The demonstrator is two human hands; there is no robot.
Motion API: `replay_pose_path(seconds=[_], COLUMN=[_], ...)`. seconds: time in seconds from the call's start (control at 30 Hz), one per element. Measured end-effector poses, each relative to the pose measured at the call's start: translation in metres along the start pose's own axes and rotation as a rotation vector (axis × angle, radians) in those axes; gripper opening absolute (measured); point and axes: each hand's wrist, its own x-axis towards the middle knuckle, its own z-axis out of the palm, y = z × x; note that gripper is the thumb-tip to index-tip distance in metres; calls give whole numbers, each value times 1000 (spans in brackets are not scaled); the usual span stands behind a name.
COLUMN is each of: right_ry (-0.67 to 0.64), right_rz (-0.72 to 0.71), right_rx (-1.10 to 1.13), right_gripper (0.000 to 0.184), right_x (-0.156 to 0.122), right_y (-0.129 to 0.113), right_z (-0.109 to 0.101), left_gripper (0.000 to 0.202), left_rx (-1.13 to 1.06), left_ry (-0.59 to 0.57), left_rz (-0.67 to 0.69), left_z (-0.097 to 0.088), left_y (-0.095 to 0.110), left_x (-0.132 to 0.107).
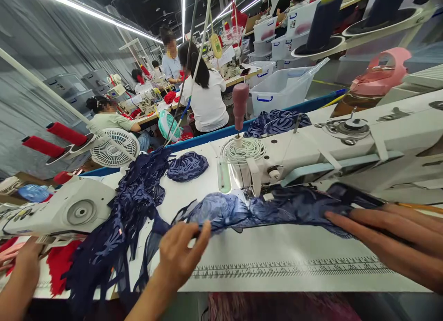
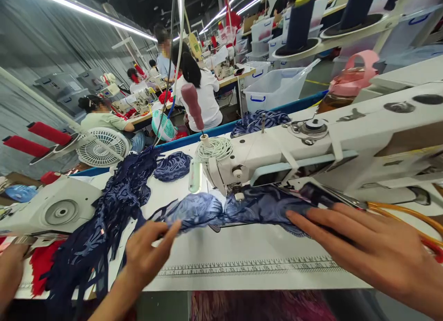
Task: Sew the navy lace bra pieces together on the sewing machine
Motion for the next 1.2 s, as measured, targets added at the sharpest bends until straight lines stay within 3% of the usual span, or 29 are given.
replay_pose_path(seconds=[0.07, 0.13, 0.27, 0.4, 0.53, 0.7, 0.83, 0.93, 1.1, 1.2], right_ry=[-64, -104, -117, -153, -155, -163, -176, -210, -205, -233], right_rz=[-258, -385, -387, -438, -372, -319, -357, -362, -349, -338], right_rx=[-91, -147, -16, 104, 12, 42, 83, 63, 49, 40], right_gripper=[41, 37, 34, 50, 36, 33, 36, 39, 33, 40], right_x=[-13, -16, 9, 37, 33, 30, 54, 63, 54, 52], right_y=[7, 5, -28, -60, -57, -51, -57, -60, -59, -61], right_z=[13, 26, 45, 78, 109, 101, 95, 98, 99, 100], left_gripper=[23, 24, 26, 31, 41, 51, 52, 56, 61, 62], left_rx=[29, -49, -230, -336, -207, -169, -211, -208, -169, -175], left_ry=[-126, -203, -181, -249, -431, -478, -404, -437, -466, -471], left_rz=[16, -29, -33, 61, -140, -236, -137, -122, -153, -180], left_z=[10, 21, 40, 72, 94, 86, 91, 97, 93, 90], left_y=[22, 42, 62, 66, 75, 84, 82, 82, 90, 93], left_x=[-16, -29, -20, 7, 0, -10, 7, 9, -3, -1])
